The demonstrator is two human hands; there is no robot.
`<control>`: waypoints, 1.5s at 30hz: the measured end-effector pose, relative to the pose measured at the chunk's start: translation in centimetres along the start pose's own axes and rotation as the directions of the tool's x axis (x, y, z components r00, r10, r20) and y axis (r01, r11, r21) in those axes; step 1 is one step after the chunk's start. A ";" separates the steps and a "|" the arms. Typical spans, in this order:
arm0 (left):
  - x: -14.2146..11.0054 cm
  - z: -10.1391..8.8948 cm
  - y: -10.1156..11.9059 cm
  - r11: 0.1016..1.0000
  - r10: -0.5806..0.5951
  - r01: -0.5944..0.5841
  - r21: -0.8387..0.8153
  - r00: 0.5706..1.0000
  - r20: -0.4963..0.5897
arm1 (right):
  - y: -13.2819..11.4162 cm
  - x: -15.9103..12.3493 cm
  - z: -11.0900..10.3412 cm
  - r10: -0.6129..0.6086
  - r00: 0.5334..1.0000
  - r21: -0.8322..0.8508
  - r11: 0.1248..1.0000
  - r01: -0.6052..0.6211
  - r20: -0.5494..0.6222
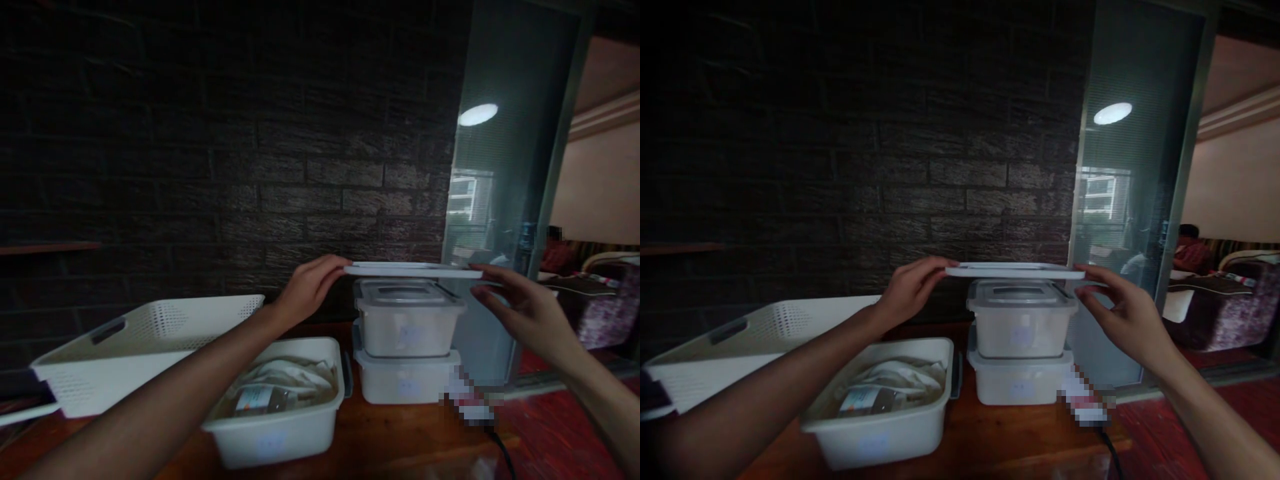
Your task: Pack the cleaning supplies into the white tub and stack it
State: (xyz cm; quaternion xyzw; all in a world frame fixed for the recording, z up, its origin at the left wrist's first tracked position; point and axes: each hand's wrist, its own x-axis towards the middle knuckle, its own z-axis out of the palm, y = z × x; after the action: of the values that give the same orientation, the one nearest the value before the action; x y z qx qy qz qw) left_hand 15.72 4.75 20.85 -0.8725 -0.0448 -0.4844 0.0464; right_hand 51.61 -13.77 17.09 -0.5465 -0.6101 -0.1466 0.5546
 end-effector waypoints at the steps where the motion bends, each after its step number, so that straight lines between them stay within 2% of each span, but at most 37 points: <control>1: 0.2 -0.9 0.5 0.999 -0.036 0.037 0.023 0.997 -0.063 | -0.8 0.5 0.1 0.003 1.000 0.057 0.998 -0.003 -0.005; 3: 0.5 -2.9 1.3 0.992 -0.120 0.126 0.025 0.978 -0.173 | -2.6 1.5 0.5 -0.023 0.999 0.098 0.995 0.025 -0.023; 4: 0.7 -3.9 1.7 0.987 -0.161 0.163 -0.010 0.963 -0.214 | -3.6 2.1 0.7 -0.060 0.998 0.063 0.996 0.062 -0.036; 6: 0.9 -5.8 2.2 0.969 -0.234 0.205 -0.135 0.937 -0.259 | -5.4 3.1 1.4 -0.136 0.990 -0.056 0.989 0.135 -0.028; 8: 1.0 -7.7 2.4 0.943 -0.292 0.227 -0.244 0.916 -0.275 | -7.4 3.9 2.3 -0.147 0.989 -0.091 0.985 0.147 0.010; 10: 0.9 -9.6 2.2 0.916 -0.354 0.271 -0.296 0.893 -0.279 | -9.3 4.5 3.5 -0.091 0.995 -0.002 0.996 0.092 0.049; 12: 0.5 -11.3 1.6 0.890 -0.422 0.333 -0.312 0.862 -0.283 | -11.0 4.9 5.1 -0.022 0.996 0.158 0.987 0.008 0.086; 15: -0.9 -13.4 0.7 0.850 -0.516 0.445 -0.281 0.812 -0.272 | -12.9 5.2 7.8 0.072 0.981 0.367 0.920 -0.135 0.182; 18: -3.8 -14.4 0.2 0.816 -0.577 0.538 -0.210 0.774 -0.259 | -14.0 4.7 10.7 0.175 0.946 0.477 0.829 -0.292 0.274; 21: -7.8 -14.6 0.8 0.775 -0.631 0.622 -0.112 0.753 -0.183 | -14.3 3.1 13.5 0.250 0.906 0.500 0.768 -0.400 0.341; 23: -10.5 -14.5 1.5 0.736 -0.676 0.677 -0.009 0.733 -0.076 | -14.1 1.5 15.3 0.233 0.891 0.435 0.807 -0.401 0.389; 25: -12.9 -14.2 1.9 0.697 -0.713 0.708 0.108 0.701 0.011 | -13.6 -0.2 17.0 0.182 0.872 0.308 0.886 -0.345 0.454; 27: -14.9 -13.8 1.8 0.655 -0.749 0.727 0.206 0.660 0.050 | -13.0 -1.8 18.6 0.144 0.846 0.146 0.957 -0.251 0.513; 30: -17.2 -12.8 0.7 0.603 -0.792 0.754 0.262 0.604 0.086 | -12.2 -3.8 20.9 0.130 0.833 -0.041 0.991 -0.128 0.538; 32: -18.3 -11.9 0.0 0.582 -0.810 0.770 0.260 0.578 0.099 | -11.7 -4.9 22.1 0.133 0.829 -0.086 0.991 -0.102 0.543; 35: -19.3 -10.8 -0.6 0.584 -0.811 0.774 0.246 0.566 0.147 | -11.0 -6.1 23.2 0.171 0.798 -0.162 0.982 -0.093 0.578; 39: -19.7 -10.0 -0.4 0.609 -0.791 0.761 0.224 0.565 0.234 | -10.3 -7.1 23.5 0.217 0.758 -0.241 0.967 -0.082 0.615; 45: -20.2 -9.7 -0.5 0.593 -0.801 0.760 0.266 0.524 0.289 | -10.1 -7.3 23.9 0.243 0.717 -0.299 0.953 -0.051 0.653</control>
State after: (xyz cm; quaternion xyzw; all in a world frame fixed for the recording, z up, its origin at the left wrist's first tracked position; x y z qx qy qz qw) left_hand -3.18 3.37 8.81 -0.8312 -0.4645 -0.2720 -0.1389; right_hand 29.30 -2.33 7.14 -0.6766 -0.7005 0.0312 0.2250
